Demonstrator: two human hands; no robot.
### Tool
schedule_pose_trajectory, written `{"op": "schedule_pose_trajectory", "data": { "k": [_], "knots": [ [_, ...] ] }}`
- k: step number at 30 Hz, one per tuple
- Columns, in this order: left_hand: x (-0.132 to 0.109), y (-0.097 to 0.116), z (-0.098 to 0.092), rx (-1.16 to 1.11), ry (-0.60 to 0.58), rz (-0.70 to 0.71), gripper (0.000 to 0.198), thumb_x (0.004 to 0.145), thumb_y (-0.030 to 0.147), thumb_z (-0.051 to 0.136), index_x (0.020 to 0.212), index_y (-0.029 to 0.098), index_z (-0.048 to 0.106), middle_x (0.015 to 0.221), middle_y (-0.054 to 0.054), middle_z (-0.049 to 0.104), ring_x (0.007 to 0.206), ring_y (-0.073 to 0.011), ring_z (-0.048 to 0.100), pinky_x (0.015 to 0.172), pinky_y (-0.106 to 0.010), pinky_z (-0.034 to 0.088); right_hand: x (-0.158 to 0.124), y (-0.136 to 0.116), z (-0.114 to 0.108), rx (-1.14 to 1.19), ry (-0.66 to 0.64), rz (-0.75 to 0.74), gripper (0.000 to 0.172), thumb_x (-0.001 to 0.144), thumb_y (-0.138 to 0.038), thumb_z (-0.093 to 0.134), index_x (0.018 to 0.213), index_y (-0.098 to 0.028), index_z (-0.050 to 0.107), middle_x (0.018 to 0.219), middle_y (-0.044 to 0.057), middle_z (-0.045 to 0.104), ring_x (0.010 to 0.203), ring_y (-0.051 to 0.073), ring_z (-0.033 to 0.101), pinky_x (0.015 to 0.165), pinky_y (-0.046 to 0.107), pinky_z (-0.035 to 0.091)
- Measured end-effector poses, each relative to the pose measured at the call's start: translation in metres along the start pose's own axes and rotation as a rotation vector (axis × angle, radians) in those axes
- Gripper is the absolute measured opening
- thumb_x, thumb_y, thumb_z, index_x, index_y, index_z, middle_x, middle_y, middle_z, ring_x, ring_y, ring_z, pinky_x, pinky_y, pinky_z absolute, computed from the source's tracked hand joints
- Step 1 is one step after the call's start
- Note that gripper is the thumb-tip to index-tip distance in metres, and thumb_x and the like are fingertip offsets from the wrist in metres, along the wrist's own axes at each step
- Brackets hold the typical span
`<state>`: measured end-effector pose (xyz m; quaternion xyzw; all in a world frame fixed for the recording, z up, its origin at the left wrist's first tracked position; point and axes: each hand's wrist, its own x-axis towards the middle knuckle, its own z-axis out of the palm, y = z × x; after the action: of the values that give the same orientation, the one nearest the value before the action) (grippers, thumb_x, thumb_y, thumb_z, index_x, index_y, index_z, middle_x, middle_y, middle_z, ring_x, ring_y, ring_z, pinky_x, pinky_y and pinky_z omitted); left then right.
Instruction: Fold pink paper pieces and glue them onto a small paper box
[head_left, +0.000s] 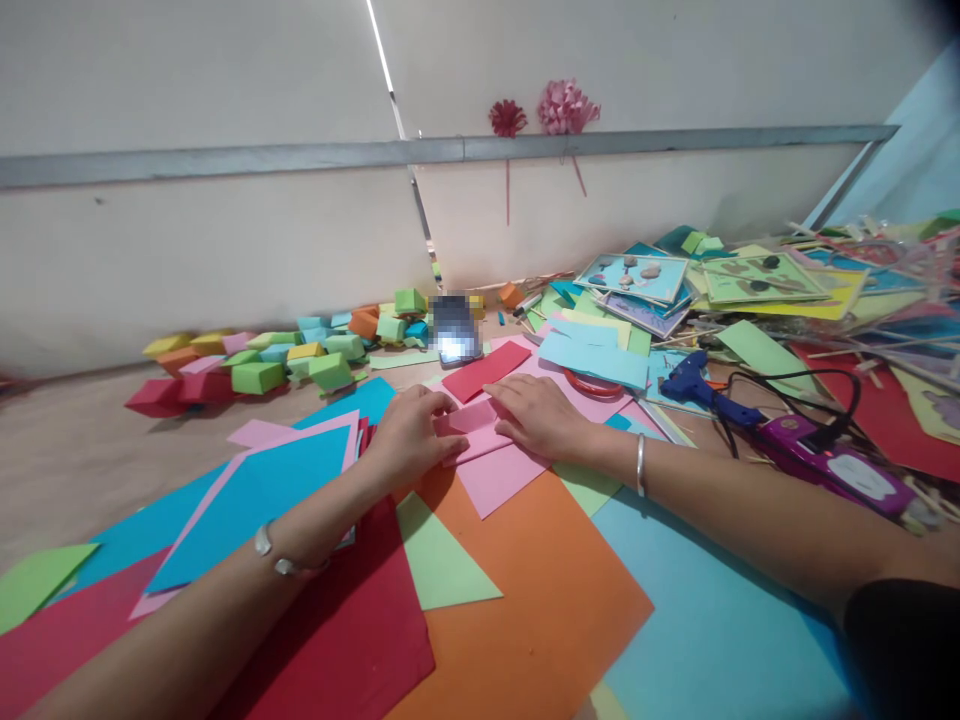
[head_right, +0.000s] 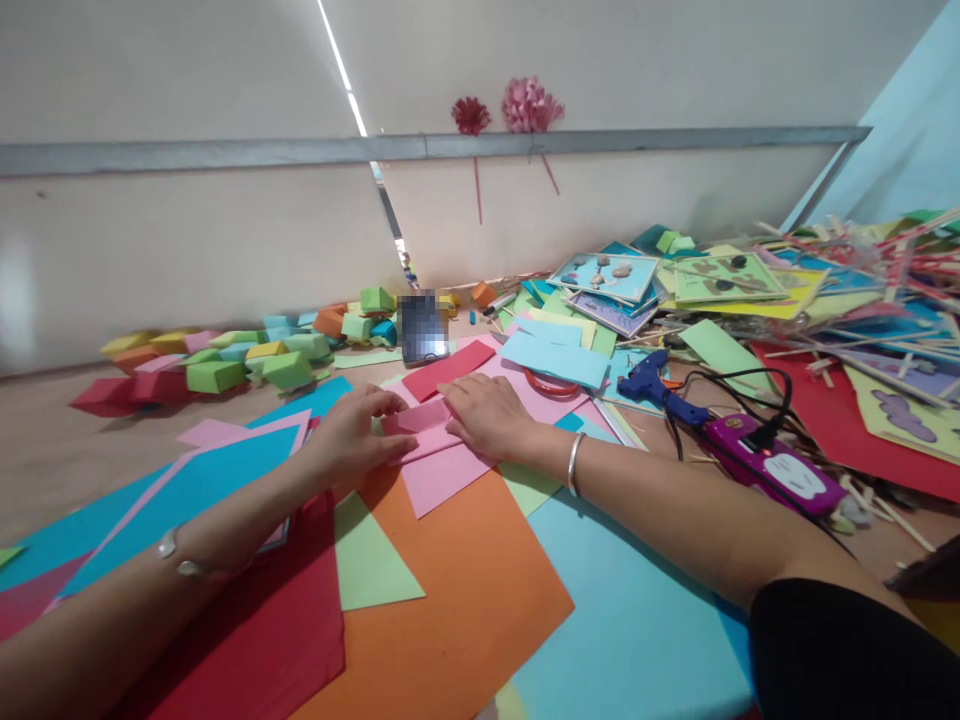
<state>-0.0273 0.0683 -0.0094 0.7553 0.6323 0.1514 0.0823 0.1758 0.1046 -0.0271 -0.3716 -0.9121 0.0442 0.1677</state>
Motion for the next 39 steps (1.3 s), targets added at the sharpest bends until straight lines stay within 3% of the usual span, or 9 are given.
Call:
{"op": "schedule_pose_trajectory", "data": {
  "k": [5, 8, 14, 18, 24, 27, 32, 35, 39],
  "knots": [
    [-0.004, 0.005, -0.003, -0.039, -0.062, 0.015, 0.005, 0.066, 0.019, 0.057, 0.066, 0.021, 0.052, 0.067, 0.003, 0.058, 0.066, -0.0169, 0.056, 0.058, -0.025, 0.038, 0.002, 0.008, 0.003, 0.042, 0.103, -0.016, 0.012, 0.083, -0.016, 0.065, 0.094, -0.016, 0.069, 0.095, 0.007, 0.068, 0.091, 0.02, 0.057, 0.071, 0.03, 0.034],
    [-0.006, 0.005, -0.006, -0.019, -0.112, 0.072, 0.008, 0.066, 0.015, 0.055, 0.064, 0.021, 0.051, 0.067, 0.002, 0.06, 0.066, -0.0164, 0.055, 0.058, -0.025, 0.036, 0.002, 0.007, -0.002, -0.081, 0.07, -0.117, 0.019, 0.084, -0.006, 0.054, 0.078, -0.016, 0.068, 0.083, 0.005, 0.067, 0.079, 0.017, 0.054, 0.064, 0.03, 0.026],
    [-0.01, 0.012, -0.01, 0.068, -0.151, 0.176, 0.008, 0.071, 0.013, 0.053, 0.07, 0.022, 0.052, 0.076, -0.002, 0.061, 0.071, -0.0192, 0.053, 0.061, -0.027, 0.033, -0.003, -0.014, -0.033, -0.286, -0.317, -0.213, 0.017, 0.079, -0.002, 0.056, 0.085, -0.014, 0.066, 0.086, 0.008, 0.068, 0.077, 0.018, 0.057, 0.059, 0.031, 0.023],
    [-0.014, 0.018, -0.01, 0.09, -0.161, 0.203, 0.009, 0.073, 0.013, 0.052, 0.07, 0.021, 0.05, 0.075, -0.004, 0.059, 0.071, -0.0205, 0.052, 0.061, -0.029, 0.032, -0.006, -0.024, -0.038, -0.341, -0.368, -0.186, 0.014, 0.085, -0.007, 0.055, 0.093, -0.014, 0.063, 0.088, 0.009, 0.069, 0.076, 0.02, 0.06, 0.059, 0.031, 0.027],
    [-0.016, 0.015, -0.007, 0.023, -0.112, 0.146, 0.011, 0.067, 0.01, 0.051, 0.069, 0.021, 0.052, 0.075, -0.004, 0.058, 0.072, -0.0212, 0.054, 0.063, -0.031, 0.037, -0.006, -0.022, -0.02, -0.423, -0.245, -0.323, 0.024, 0.09, -0.002, 0.041, 0.092, -0.01, 0.063, 0.092, 0.014, 0.068, 0.081, 0.022, 0.06, 0.064, 0.033, 0.029],
    [-0.014, 0.014, -0.009, -0.105, 0.034, 0.035, 0.023, 0.069, 0.013, 0.05, 0.089, 0.02, 0.057, 0.095, -0.008, 0.062, 0.091, -0.0244, 0.06, 0.074, -0.035, 0.046, -0.003, -0.014, -0.018, -0.387, -0.13, -0.237, 0.024, 0.086, -0.002, 0.041, 0.089, -0.01, 0.063, 0.084, 0.012, 0.068, 0.073, 0.02, 0.057, 0.06, 0.032, 0.025],
    [-0.012, 0.031, -0.014, -1.162, 0.496, -0.294, 0.027, 0.076, 0.04, 0.065, 0.096, 0.025, 0.057, 0.112, -0.006, 0.063, 0.118, -0.0252, 0.056, 0.1, -0.042, 0.046, 0.0, -0.005, -0.025, -0.283, 0.183, 0.14, 0.021, 0.086, -0.011, 0.043, 0.08, -0.012, 0.063, 0.073, 0.008, 0.066, 0.061, 0.016, 0.05, 0.055, 0.031, 0.02],
    [-0.02, 0.047, -0.007, -1.404, 0.312, -0.333, 0.034, 0.071, 0.045, 0.073, 0.09, 0.02, 0.06, 0.105, -0.007, 0.065, 0.115, -0.0251, 0.058, 0.101, -0.04, 0.046, -0.004, -0.012, -0.024, -0.315, 0.334, 0.071, 0.023, 0.088, -0.011, 0.042, 0.083, -0.012, 0.065, 0.069, 0.008, 0.065, 0.058, 0.017, 0.049, 0.055, 0.032, 0.022],
    [-0.034, 0.061, 0.004, -1.401, 0.046, -0.215, 0.043, 0.076, 0.047, 0.07, 0.107, 0.019, 0.06, 0.104, -0.009, 0.069, 0.106, -0.0236, 0.062, 0.091, -0.037, 0.05, -0.013, -0.034, -0.013, -0.423, 0.541, -0.35, 0.027, 0.092, -0.008, 0.038, 0.083, -0.011, 0.064, 0.066, 0.007, 0.062, 0.059, 0.018, 0.049, 0.056, 0.034, 0.024]
  ]
}}
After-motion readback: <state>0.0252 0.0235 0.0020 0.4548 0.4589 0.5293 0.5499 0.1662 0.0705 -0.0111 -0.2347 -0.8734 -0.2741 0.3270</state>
